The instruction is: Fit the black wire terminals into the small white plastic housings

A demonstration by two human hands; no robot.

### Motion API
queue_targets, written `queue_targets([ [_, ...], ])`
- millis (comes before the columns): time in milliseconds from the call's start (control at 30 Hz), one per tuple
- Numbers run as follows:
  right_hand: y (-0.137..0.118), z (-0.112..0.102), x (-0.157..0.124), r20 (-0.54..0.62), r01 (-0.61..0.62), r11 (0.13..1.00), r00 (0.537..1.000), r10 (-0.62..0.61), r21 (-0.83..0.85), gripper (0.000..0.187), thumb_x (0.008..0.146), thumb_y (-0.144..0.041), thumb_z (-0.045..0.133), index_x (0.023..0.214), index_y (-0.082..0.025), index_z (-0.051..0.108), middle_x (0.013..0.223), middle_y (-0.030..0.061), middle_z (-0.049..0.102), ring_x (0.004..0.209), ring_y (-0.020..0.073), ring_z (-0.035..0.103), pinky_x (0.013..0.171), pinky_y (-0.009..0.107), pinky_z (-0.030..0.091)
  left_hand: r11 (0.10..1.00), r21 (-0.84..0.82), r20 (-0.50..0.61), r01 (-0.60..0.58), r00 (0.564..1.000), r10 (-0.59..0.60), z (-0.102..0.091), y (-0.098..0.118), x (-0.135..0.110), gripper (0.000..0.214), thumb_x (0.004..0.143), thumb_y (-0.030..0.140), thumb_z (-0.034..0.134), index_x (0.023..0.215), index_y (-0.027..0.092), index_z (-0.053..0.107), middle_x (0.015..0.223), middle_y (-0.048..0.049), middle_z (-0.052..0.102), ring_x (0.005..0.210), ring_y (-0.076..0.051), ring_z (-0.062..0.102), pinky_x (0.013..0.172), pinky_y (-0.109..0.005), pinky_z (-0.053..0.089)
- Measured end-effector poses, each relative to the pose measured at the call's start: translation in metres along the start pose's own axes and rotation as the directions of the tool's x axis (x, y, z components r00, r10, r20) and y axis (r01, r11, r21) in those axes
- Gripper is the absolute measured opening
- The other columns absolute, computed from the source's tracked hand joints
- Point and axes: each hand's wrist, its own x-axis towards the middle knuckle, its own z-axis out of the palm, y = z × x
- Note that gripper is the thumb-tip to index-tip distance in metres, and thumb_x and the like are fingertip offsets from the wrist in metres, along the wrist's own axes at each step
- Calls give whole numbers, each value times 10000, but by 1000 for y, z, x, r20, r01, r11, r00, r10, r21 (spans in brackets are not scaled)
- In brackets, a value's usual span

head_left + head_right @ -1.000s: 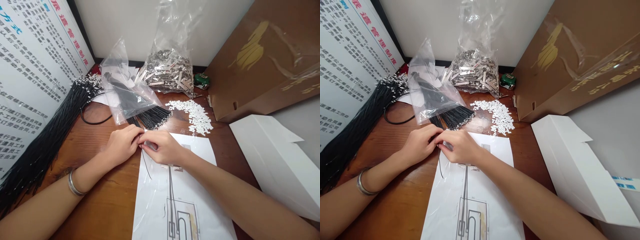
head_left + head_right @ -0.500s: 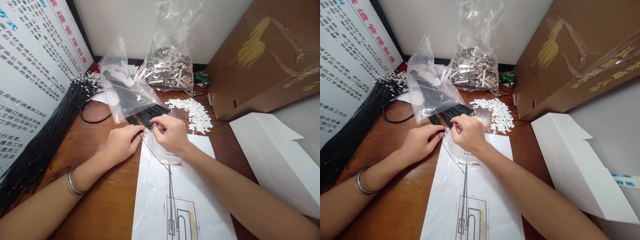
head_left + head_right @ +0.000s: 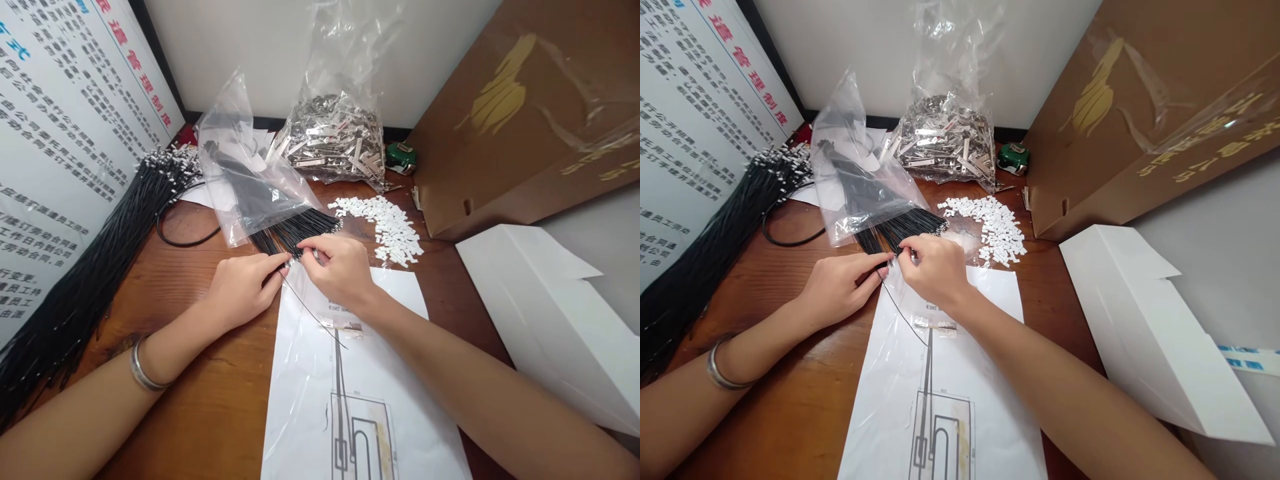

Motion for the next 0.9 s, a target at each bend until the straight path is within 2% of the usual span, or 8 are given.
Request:
queue_targets([
  [167, -2, -1, 1, 84, -17, 1000, 996, 18, -17, 263, 797, -201, 538, 857, -215, 794, 641, 11, 704, 576, 146, 583, 580, 268, 377, 1000, -3, 0, 5, 1000, -5, 0, 0, 0, 339, 954, 345, 475, 1225, 272, 665, 996, -14, 761, 886, -236, 720, 693, -325, 509],
  [400, -2, -1, 0, 39, -39, 999, 998, 40, -23, 257, 766, -178, 539, 813, -190, 792, 645, 24, 722, 566, 156, 596, 590, 278, 394, 1000, -8, 2, 9, 1000, -9, 0, 0, 0, 330, 955, 357, 471, 1194, 267, 679, 1013, -5, 762, 903, -236, 720, 690, -324, 506],
  [567, -1, 0, 0, 93, -13, 1000, 996, 13, 1, 279, 790, -194, 537, 884, -213, 798, 705, 18, 749, 580, 154, 604, 590, 277, 397, 1000, -21, -1, -2, 1000, 2, 1, 0, 0, 331, 953, 353, 472, 1198, 258, 675, 1039, -6, 759, 928, -243, 719, 712, -337, 511],
  [900, -4, -2, 1, 46, -117, 989, 992, 122, -85, 245, 753, -209, 522, 736, -204, 767, 496, -3, 608, 494, 141, 501, 546, 272, 327, 1000, -5, -4, -12, 1000, 12, 0, 0, 0, 325, 955, 359, 468, 1184, 263, 679, 994, -11, 764, 887, -236, 722, 676, -320, 495],
])
